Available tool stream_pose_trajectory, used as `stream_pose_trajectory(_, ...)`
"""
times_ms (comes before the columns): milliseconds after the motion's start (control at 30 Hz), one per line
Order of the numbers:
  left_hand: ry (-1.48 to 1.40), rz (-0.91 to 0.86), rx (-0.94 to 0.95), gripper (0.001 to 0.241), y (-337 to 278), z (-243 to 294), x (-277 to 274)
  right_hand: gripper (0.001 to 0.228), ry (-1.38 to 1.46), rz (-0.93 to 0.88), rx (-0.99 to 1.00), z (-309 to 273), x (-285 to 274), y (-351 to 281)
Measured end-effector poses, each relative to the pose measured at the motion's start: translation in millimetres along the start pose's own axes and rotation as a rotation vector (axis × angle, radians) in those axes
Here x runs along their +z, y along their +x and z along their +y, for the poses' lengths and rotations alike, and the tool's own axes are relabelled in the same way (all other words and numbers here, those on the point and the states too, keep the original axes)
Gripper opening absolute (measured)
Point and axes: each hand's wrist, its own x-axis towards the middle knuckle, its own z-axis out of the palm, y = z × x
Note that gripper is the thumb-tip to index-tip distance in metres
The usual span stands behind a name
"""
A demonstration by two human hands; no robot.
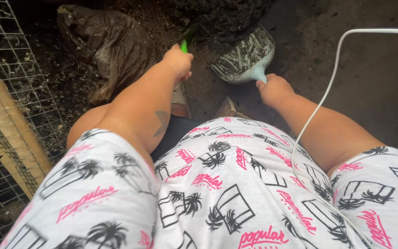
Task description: The person uses a green hand trowel to scoop dark manure from the floor of an animal enclosure and transfers it into a light blue dustpan held in the other hand. The person repeatedly scrapes the trowel against the dustpan to empty the contents while standing in the pen.
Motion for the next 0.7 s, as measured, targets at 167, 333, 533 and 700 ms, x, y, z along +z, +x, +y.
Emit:
stream_pose_trajectory(167,0.120,-0.042,0.204,0.071,35.6,-17.3,25.4,0.058,0.045,0.047,-0.081,-17.4,-16.8,-21.3)
stream_pose_trajectory(333,0.182,-0.059,0.228,0.068,31.6,-10.5,38.2,0.057,0.032,0.048,-0.091,-15.6,-24.5,-25.4)
stream_pose_trajectory(533,0.262,-0.081,0.245,0.065,24.5,-15.0,51.6,0.056,0.043,0.048,-0.096,-15.3,-19.7,-22.4)
stream_pose_trajectory(700,0.278,-0.161,0.230,0.070,38.4,-20.8,87.7,0.057,0.093,0.021,-0.075,-25.0,-23.2,-21.6)
